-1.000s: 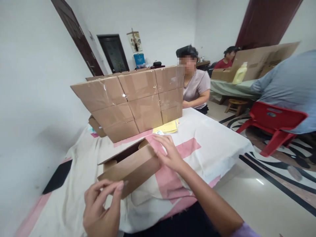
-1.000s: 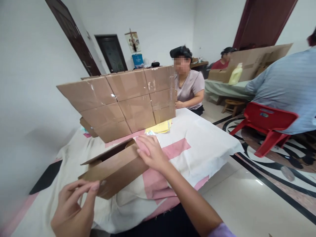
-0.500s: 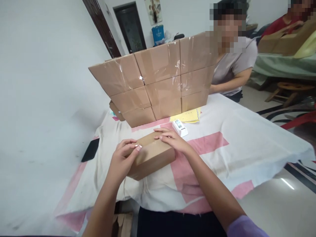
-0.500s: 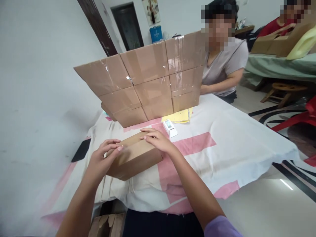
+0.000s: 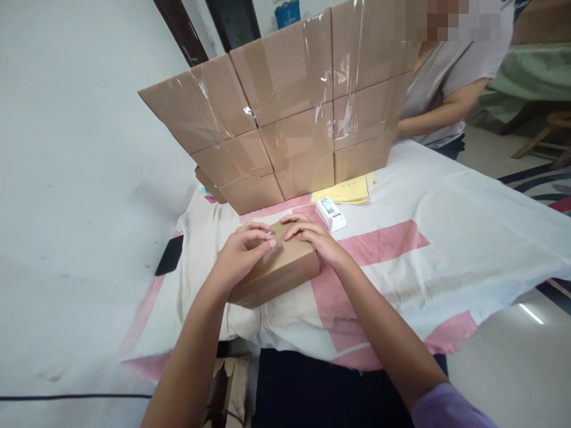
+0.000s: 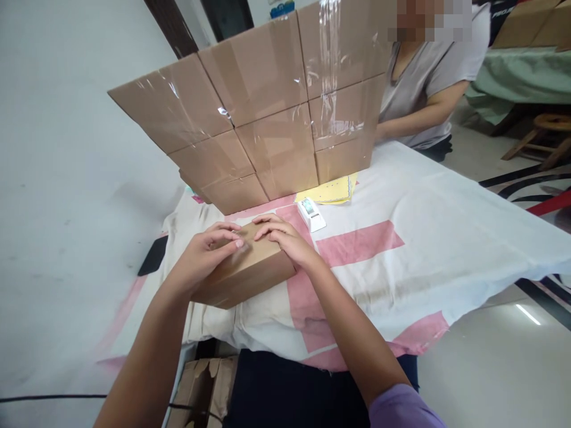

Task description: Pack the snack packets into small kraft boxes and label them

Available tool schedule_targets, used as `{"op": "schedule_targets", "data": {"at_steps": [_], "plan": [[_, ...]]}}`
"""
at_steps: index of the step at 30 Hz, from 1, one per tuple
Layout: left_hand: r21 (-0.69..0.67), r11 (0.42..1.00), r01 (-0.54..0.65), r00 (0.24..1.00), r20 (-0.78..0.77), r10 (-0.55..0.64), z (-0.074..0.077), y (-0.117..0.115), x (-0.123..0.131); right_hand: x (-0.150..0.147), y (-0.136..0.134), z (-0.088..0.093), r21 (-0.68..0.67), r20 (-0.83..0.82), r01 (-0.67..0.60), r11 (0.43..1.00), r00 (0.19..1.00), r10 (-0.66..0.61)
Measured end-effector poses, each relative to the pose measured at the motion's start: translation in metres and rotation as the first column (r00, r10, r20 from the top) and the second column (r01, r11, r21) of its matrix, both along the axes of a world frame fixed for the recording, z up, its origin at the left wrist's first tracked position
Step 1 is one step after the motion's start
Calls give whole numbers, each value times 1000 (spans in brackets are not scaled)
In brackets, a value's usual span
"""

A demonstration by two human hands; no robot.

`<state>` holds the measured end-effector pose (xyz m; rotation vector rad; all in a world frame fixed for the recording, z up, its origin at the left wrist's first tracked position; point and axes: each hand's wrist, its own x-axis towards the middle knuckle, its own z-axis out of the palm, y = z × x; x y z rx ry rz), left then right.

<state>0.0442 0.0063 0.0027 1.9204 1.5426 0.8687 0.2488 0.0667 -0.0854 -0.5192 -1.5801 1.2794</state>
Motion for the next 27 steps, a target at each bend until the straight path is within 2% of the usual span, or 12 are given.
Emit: {"op": "schedule_targets", "data": {"at_steps": [6,11,17,23,27], "plan": [[-27,1000,5,1000,0,-5,-11,12,3,-3,-1,0,-21,-48,-8,1000,999,7],[-20,1000,4,999,-38,-5,-13,15,3,-3,-5,2,-64,-77,-26,998,997,21],[23,999,-26,973,-227,30,-13,15,5,-2,-3,-1,-64,-89,-39,997,996,33],[77,980,-182,859,-473,196,-6,9,9,-1,-2,-4,-33,-110,-51,998,993,47],[-106,967,-230,857,-494,150,-4,16,11,0,-1,-6,-20,-93,-39,999,995,37]]}}
